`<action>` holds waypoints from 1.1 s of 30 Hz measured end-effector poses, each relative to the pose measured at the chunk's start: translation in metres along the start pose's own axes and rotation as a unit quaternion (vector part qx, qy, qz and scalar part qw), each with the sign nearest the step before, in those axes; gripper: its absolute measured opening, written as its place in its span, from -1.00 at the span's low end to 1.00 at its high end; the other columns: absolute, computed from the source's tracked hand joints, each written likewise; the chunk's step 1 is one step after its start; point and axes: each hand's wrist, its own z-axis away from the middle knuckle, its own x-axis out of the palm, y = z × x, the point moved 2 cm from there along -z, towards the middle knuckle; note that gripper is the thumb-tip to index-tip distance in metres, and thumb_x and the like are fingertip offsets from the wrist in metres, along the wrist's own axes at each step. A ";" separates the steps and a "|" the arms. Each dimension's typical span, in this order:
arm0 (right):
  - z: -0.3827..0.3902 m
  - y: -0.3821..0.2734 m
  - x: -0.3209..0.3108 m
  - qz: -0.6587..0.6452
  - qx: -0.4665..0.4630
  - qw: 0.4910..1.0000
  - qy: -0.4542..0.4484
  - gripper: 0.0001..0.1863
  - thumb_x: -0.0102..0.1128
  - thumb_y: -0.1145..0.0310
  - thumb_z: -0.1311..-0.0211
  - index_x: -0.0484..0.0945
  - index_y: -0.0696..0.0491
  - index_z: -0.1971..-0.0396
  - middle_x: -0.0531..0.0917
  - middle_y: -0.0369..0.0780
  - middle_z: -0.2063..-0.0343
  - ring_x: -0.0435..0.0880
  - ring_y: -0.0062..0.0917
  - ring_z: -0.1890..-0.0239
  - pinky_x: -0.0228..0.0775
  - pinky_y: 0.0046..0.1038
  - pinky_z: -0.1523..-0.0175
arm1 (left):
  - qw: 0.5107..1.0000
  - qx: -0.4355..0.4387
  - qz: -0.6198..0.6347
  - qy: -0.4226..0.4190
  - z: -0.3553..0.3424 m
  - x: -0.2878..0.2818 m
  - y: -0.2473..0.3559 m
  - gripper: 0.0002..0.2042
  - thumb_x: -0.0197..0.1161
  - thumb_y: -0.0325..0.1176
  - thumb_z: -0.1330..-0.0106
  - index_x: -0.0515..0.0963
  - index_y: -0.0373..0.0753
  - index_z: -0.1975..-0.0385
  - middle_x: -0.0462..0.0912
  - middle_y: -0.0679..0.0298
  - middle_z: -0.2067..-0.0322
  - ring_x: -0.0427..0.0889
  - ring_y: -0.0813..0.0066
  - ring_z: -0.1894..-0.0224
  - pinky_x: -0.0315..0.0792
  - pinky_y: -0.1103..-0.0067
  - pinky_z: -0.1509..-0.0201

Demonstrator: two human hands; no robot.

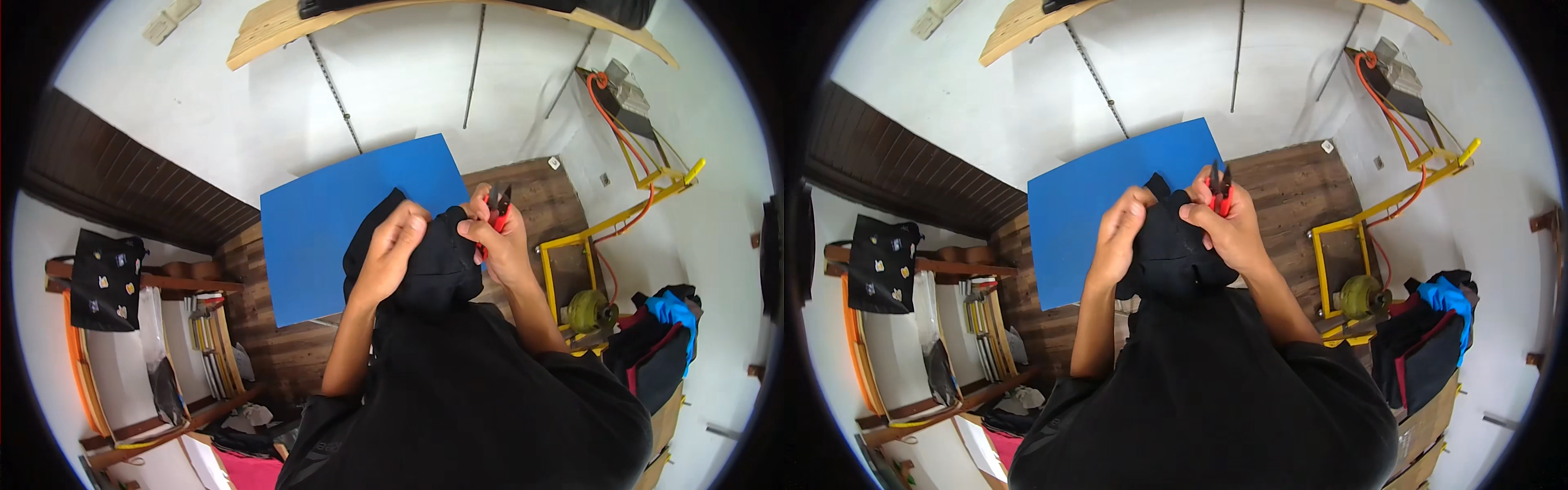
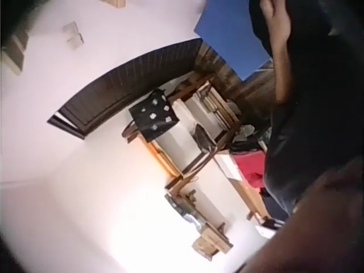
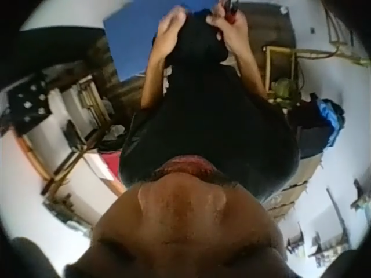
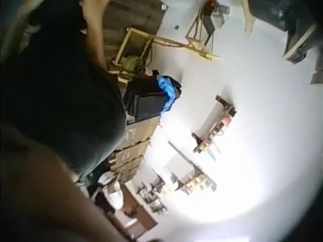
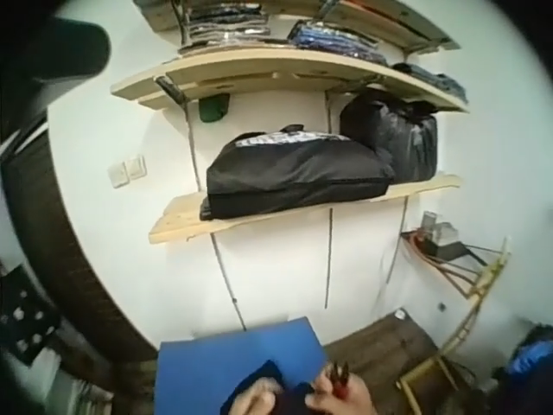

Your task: Trimming excess material from a black garment using pliers.

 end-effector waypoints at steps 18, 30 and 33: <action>-0.031 0.018 -0.032 0.226 0.055 0.956 -0.181 -0.56 0.43 0.42 0.00 0.19 -0.04 0.56 0.15 -0.46 0.59 0.08 -0.77 0.50 -0.08 -0.64 0.43 | 0.965 -0.137 0.135 -0.178 -0.071 -0.062 0.035 -0.74 0.19 -0.33 -0.35 0.45 -0.23 0.60 0.32 0.55 0.58 0.24 0.81 0.49 0.17 0.72 0.39; -0.054 0.013 0.019 0.122 0.022 0.992 0.034 -0.81 0.16 0.26 -0.33 0.53 0.09 0.25 0.58 -0.32 0.57 0.21 -0.80 0.84 -0.08 -0.69 0.77 | 0.998 0.026 0.056 0.023 -0.051 -0.042 0.070 -0.68 0.09 -0.29 -0.45 0.41 -0.36 -0.08 0.48 0.41 0.18 0.43 0.71 0.23 0.36 0.67 0.09; -0.055 0.010 0.035 0.057 0.035 0.996 0.055 -0.92 0.07 0.43 -0.34 0.55 0.05 0.31 0.58 -0.37 0.53 0.40 -0.79 0.70 0.16 -0.67 0.66 | 0.982 0.082 -0.147 -0.091 -0.033 -0.017 0.098 -0.47 0.11 -0.26 -0.42 0.19 -0.40 -0.28 0.46 0.03 0.04 0.51 0.36 0.10 0.39 0.52 0.00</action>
